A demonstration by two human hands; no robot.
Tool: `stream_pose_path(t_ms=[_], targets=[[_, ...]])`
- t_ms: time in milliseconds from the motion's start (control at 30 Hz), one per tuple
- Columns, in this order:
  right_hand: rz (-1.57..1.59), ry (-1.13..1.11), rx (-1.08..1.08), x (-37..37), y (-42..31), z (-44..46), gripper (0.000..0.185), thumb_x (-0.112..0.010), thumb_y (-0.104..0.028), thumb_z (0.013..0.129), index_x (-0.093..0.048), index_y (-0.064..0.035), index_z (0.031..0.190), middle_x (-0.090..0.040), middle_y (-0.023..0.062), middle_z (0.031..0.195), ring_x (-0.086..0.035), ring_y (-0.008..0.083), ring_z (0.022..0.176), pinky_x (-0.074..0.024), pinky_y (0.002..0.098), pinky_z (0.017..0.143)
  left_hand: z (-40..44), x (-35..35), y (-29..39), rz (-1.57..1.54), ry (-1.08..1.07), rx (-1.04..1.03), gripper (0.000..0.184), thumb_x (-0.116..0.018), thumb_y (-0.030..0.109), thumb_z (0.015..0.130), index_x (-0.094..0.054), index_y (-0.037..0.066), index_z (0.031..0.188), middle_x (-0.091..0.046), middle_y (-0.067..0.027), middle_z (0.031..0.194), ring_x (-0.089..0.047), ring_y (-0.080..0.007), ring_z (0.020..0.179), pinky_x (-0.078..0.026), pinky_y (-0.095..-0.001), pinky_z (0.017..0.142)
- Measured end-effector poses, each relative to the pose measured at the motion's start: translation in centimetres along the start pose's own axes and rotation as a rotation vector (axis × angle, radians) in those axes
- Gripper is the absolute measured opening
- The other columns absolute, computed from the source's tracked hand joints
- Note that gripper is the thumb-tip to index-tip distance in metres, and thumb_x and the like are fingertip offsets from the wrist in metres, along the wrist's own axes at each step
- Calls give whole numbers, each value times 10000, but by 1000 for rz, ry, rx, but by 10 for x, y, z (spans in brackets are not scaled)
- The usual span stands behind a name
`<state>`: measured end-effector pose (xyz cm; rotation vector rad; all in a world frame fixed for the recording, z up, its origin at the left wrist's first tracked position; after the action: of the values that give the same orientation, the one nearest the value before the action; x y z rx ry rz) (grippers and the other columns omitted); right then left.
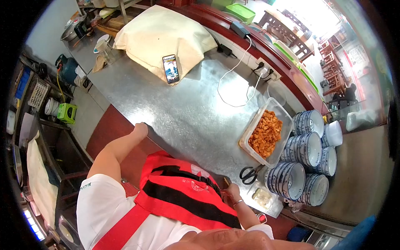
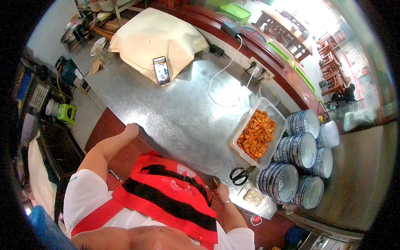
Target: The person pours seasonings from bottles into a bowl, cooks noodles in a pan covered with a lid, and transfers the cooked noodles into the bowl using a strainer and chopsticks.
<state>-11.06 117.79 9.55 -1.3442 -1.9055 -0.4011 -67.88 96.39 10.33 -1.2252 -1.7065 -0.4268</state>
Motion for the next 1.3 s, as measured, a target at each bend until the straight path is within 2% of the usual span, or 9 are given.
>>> stream_pose_path(t_ms=[233, 333, 667, 833, 1100, 1300], targets=[[13, -24, 58, 5, -5, 0, 563, -814, -471, 570, -681, 35, 778, -656, 239, 793, -660, 363, 765, -509, 409, 661, 8, -14, -1, 34, 17, -23, 200, -558, 183, 808, -715, 64, 841, -672, -115, 910, -639, -233, 892, -528, -370, 691], [36, -46, -4, 1, -1, 0, 566, -811, -470, 573, -679, 42, 777, -654, 247, 797, -659, 365, 775, -509, 410, 668, 1, -1, 1, 8, -5, -11, 200, -550, 174, 811, -717, 66, 828, -674, -110, 914, -644, -229, 874, -528, -366, 681], [5, -21, -1, -2, 3, 2, 583, -814, -491, 568, -679, 42, 761, -665, 226, 780, -664, 350, 748, -507, 399, 662, 0, 2, -1, -50, -8, 23, 224, -536, 171, 821, -711, 41, 870, -666, -150, 942, -649, -256, 888, -529, -373, 695], [59, -27, -15, -5, 5, 6, 591, -807, -504, 573, -676, 41, 759, -664, 219, 777, -661, 348, 728, -504, 394, 654, 0, 3, 1, -14, -11, -12, 217, -540, 169, 820, -713, 45, 864, -666, -146, 942, -649, -247, 881, -529, -366, 690], [-43, -5, 61, 3, -3, -2, 564, -787, -508, 584, -683, 24, 739, -657, 229, 760, -657, 366, 723, -506, 409, 633, -4, 5, 2, 0, 30, 4, 196, -554, 165, 806, -714, 59, 846, -666, -122, 920, -648, -238, 848, -530, -356, 661], [-19, 13, 2, -3, 3, 3, 577, -786, -519, 581, -684, 25, 744, -656, 235, 773, -656, 364, 742, -508, 415, 652, 0, -5, 1, 9, 38, 39, 203, -548, 166, 816, -707, 51, 865, -662, -131, 931, -648, -236, 853, -531, -362, 673]])
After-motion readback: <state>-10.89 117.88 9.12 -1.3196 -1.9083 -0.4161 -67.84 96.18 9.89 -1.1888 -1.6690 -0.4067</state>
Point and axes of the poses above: each hand's wrist, its own z-axis towards the middle knuckle, its own x-axis out of the back of the hand, y = z × x, the point moved 3 cm from there along z, towards the middle knuckle
